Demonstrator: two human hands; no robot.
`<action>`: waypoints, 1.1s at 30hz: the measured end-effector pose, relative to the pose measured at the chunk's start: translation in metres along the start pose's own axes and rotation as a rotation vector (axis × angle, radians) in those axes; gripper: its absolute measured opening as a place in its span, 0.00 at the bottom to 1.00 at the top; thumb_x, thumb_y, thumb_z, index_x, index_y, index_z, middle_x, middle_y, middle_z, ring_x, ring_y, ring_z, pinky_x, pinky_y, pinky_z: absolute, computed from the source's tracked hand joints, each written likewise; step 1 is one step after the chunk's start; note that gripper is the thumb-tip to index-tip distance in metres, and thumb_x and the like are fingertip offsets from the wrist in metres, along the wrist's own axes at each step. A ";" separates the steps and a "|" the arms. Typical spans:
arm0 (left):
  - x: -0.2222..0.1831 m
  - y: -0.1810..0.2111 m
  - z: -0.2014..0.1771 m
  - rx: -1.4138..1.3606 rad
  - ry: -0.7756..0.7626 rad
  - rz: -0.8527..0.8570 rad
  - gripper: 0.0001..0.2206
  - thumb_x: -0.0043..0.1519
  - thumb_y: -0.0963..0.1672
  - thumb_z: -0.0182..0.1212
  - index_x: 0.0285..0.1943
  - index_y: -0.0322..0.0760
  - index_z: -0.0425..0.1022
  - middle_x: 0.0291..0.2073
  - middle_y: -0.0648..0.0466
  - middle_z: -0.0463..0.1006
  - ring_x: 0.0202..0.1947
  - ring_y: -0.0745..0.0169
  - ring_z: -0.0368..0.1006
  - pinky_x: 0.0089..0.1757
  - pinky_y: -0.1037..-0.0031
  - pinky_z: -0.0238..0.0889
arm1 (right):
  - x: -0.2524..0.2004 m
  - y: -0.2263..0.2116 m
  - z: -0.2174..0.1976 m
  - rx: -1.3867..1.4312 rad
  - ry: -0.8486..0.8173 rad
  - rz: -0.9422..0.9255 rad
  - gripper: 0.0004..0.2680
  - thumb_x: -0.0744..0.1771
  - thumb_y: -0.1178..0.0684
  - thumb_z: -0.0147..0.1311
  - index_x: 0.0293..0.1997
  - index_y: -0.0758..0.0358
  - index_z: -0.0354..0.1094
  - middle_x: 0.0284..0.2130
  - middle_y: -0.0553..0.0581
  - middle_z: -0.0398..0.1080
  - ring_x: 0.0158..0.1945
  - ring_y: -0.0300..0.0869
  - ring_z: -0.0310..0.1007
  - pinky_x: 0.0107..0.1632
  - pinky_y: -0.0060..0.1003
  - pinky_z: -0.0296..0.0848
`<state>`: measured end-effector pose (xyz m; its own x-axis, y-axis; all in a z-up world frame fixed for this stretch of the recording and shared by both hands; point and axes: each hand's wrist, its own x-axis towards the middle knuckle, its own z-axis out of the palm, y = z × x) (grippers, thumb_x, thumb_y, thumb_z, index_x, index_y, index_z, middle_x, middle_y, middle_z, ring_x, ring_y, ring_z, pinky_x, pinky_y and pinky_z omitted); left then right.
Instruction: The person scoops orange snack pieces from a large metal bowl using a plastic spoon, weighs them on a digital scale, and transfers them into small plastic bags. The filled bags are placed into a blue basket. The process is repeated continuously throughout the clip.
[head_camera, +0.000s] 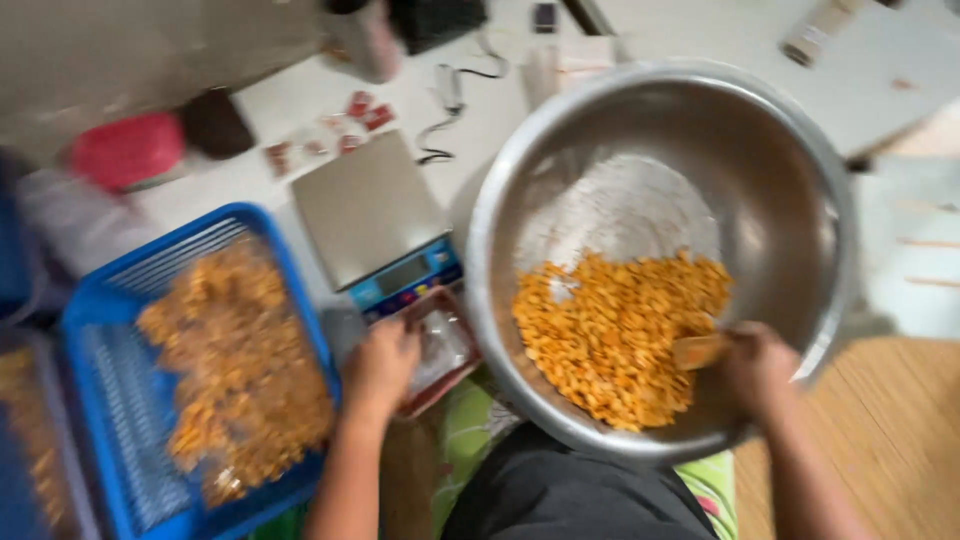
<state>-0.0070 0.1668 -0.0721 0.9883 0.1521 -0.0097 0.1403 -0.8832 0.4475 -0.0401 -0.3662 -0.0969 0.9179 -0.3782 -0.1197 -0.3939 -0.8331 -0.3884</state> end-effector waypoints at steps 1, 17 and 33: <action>-0.011 0.009 0.017 0.353 -0.376 -0.190 0.11 0.56 0.51 0.64 0.44 0.52 0.78 0.33 0.56 0.83 0.41 0.52 0.83 0.41 0.56 0.77 | -0.005 -0.009 0.012 -0.021 -0.039 -0.032 0.10 0.68 0.52 0.55 0.46 0.70 0.76 0.35 0.78 0.78 0.45 0.72 0.77 0.51 0.64 0.71; -0.018 0.038 -0.008 -0.833 0.206 -0.100 0.12 0.75 0.44 0.44 0.47 0.41 0.75 0.46 0.50 0.81 0.60 0.51 0.72 0.61 0.60 0.63 | -0.036 -0.127 -0.041 0.962 -0.128 -0.042 0.08 0.70 0.55 0.53 0.43 0.69 0.78 0.17 0.59 0.69 0.20 0.39 0.62 0.27 0.31 0.61; -0.041 0.183 -0.002 -1.727 -0.627 0.053 0.11 0.71 0.46 0.48 0.50 0.33 0.71 0.48 0.41 0.81 0.53 0.43 0.78 0.49 0.55 0.76 | -0.003 -0.163 -0.073 1.157 -0.149 -0.102 0.07 0.70 0.57 0.51 0.46 0.70 0.74 0.23 0.60 0.69 0.24 0.39 0.66 0.28 0.28 0.61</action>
<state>-0.0217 -0.0001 0.0120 0.9202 -0.3836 -0.0781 0.3018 0.5683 0.7655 0.0181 -0.2591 0.0330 0.9695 -0.2159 -0.1159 -0.1107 0.0363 -0.9932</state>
